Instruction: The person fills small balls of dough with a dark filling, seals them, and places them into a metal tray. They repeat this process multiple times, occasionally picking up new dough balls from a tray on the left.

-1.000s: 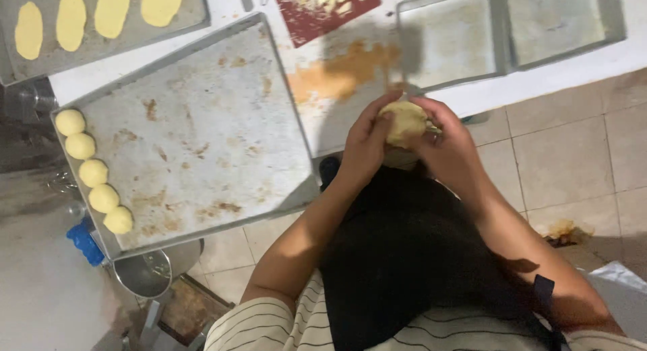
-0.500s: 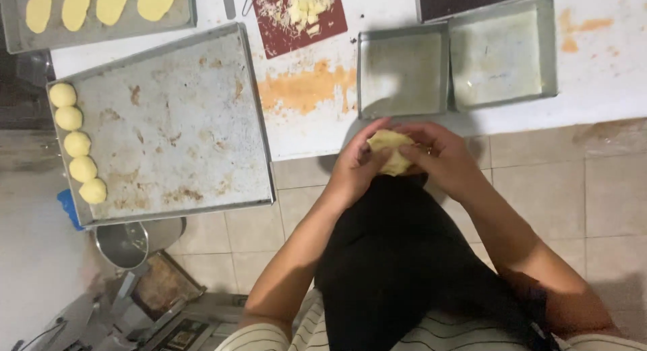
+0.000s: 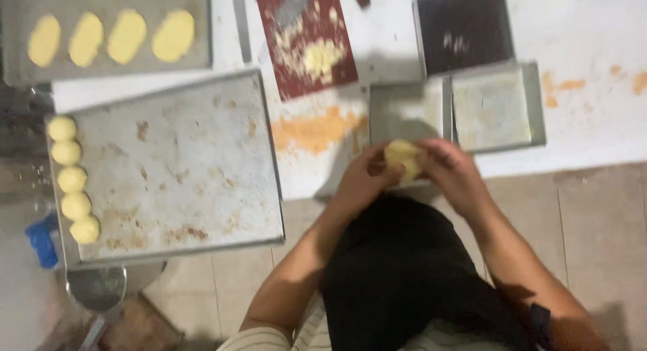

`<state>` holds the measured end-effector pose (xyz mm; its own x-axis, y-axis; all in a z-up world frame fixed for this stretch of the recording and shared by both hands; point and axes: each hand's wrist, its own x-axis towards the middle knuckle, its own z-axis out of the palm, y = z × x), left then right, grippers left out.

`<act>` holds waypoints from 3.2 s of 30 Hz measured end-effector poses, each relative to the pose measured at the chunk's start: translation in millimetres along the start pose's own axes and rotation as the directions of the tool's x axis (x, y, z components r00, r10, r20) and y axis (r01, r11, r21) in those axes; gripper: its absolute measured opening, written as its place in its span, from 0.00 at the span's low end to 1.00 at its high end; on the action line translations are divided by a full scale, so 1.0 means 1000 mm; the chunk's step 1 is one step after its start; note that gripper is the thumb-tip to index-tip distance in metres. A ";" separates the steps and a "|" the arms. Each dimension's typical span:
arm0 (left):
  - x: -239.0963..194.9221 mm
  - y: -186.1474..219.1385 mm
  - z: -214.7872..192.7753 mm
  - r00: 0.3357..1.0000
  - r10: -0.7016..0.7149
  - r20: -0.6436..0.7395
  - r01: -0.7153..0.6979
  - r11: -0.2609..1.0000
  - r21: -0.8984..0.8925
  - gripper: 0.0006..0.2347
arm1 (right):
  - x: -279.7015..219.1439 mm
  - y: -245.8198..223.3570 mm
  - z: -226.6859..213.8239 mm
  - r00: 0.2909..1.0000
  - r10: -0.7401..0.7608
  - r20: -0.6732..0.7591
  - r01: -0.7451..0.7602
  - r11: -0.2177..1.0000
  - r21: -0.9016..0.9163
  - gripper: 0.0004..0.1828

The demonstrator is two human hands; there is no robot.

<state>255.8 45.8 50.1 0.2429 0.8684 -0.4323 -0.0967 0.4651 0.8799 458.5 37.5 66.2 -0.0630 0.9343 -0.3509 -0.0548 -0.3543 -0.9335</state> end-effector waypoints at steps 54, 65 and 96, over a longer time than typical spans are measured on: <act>0.070 -0.037 0.086 0.935 0.205 -0.288 -0.296 0.900 -0.319 0.22 | 0.106 -0.038 -0.079 0.946 -0.162 0.282 0.205 0.970 -0.130 0.12; 0.015 0.035 -0.010 0.984 0.175 -0.015 -0.169 0.916 -0.363 0.20 | 0.053 -0.075 0.002 0.990 -0.105 0.095 0.094 0.989 0.110 0.17; 0.042 -0.041 0.031 0.938 0.341 0.062 -0.327 0.812 0.483 0.11 | -0.014 -0.107 0.012 0.509 -0.324 0.797 0.799 -0.165 -0.578 0.16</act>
<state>299.4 58.0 2.1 0.2551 0.9624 -0.0936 0.3082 0.0108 0.9513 453.8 62.0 172.0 -0.8086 0.5593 0.1825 0.5347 0.8281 -0.1685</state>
